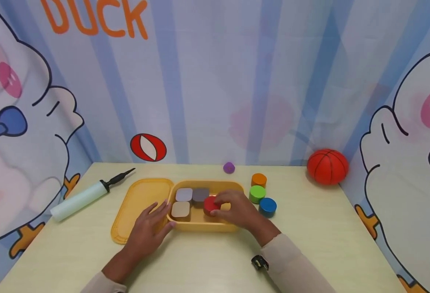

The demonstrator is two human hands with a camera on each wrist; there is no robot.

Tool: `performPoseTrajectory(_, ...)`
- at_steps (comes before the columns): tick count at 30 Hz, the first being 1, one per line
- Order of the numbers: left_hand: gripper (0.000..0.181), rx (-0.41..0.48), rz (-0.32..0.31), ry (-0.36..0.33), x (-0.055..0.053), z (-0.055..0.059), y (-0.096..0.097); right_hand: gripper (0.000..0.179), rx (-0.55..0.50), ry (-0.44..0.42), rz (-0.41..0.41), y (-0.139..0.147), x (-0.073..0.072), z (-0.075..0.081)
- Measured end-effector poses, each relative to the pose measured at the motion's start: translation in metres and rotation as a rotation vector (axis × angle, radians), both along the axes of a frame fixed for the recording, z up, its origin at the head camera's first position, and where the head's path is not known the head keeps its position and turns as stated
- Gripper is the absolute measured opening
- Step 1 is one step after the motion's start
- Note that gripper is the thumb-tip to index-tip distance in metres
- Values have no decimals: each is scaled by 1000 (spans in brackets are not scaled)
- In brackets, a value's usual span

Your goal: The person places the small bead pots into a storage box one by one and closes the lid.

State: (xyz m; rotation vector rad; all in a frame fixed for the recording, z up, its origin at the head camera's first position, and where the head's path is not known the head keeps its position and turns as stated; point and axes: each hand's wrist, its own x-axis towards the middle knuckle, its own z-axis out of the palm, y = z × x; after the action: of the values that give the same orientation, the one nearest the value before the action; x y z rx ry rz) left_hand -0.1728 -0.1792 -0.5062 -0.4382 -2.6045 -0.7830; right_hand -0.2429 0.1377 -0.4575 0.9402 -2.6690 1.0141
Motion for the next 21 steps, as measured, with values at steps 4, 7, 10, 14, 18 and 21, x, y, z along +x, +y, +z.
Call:
performPoseTrajectory(4,62,-4,-5,29,-1,-1,0,31,20,-64,48,-5,-4,1)
performPoseTrajectory(7,61,-1,-11,46,-2,-2,0,30,38,-116,56,-8,-6,1)
performPoseTrajectory(10,61,2,-13,48,-2,-3,0,30,59,-158,37,-12,-7,2)
performPoseTrajectory(14,61,1,-12,53,-3,-3,0,29,76,-161,29,-18,-9,2)
performPoseTrajectory(18,61,-1,-10,48,-3,-3,0,27,78,-155,33,-22,-9,1)
performPoseTrajectory(21,61,2,-13,50,-3,-3,0,26,68,-175,28,-25,-8,2)
